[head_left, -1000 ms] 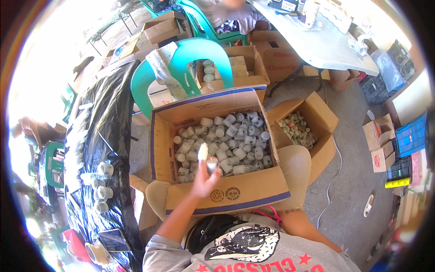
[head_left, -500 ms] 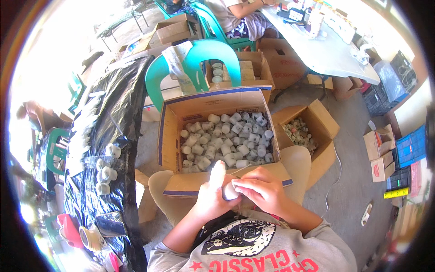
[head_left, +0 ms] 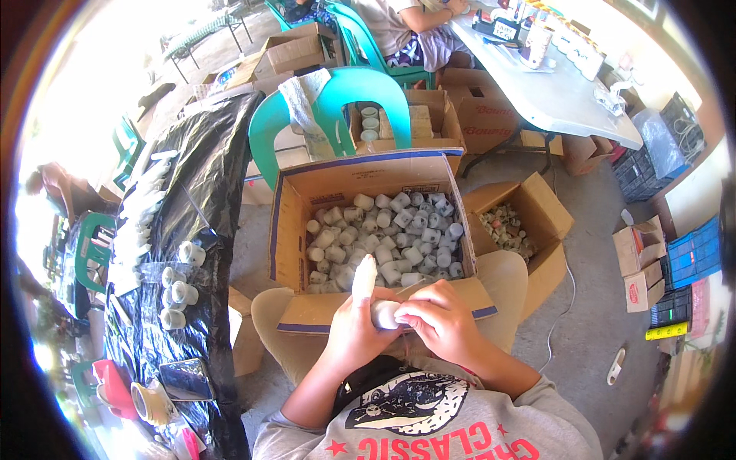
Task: The person sits on the floor with a box of small white cylindrical components on their lap. Using pink-handled scissors, they repeatedly pick up each component, trim a protruding string or tab, and place the finished piece on a black plastic sheet to the left.
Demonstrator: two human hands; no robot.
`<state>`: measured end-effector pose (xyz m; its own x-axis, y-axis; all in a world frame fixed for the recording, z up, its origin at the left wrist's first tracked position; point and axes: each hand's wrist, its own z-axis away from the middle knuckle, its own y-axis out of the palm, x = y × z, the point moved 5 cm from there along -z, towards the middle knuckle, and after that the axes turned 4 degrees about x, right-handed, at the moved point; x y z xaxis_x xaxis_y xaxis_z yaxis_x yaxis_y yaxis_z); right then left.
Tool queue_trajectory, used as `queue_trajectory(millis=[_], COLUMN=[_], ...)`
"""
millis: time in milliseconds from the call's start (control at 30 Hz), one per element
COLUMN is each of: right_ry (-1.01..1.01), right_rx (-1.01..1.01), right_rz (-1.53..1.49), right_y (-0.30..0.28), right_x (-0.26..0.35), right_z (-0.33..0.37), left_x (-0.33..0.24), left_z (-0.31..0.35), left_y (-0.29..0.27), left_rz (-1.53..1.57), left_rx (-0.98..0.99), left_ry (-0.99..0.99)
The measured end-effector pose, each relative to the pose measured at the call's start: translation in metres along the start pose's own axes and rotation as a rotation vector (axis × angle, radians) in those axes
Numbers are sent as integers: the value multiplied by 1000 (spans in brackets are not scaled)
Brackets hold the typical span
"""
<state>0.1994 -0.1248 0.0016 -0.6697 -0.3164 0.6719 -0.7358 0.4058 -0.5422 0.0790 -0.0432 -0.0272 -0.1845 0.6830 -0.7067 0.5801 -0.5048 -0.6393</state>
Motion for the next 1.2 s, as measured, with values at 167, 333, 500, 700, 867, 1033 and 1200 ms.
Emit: queue_trajectory(millis=[167,333,500,700,867,1033,1200], right_ry=[39,235,587,647,615,92,-493], right_rx=[96,216,108,192,141,-195,-490], right_rz=[25,-347,-959,-1016,-893,-800,-113], right_y=[0,10,29,31,29,-37,-161], right_x=[-8,-24,-41,-53,-57,-20,67], right_z=[-8,-2,20,28,33,-17,-59], left_x=[7,-1,-4,18,37,88,109], left_z=[-2,-5,-6,1,-4,1,18], left_y=[6,0,-4,13,25,37,60], left_rz=[103,89,256,567,891,1288,1062], left_rx=[56,136,134,273,81,-215,-149], left_ry=[-95,-4,180,-77,-131,-454,-577])
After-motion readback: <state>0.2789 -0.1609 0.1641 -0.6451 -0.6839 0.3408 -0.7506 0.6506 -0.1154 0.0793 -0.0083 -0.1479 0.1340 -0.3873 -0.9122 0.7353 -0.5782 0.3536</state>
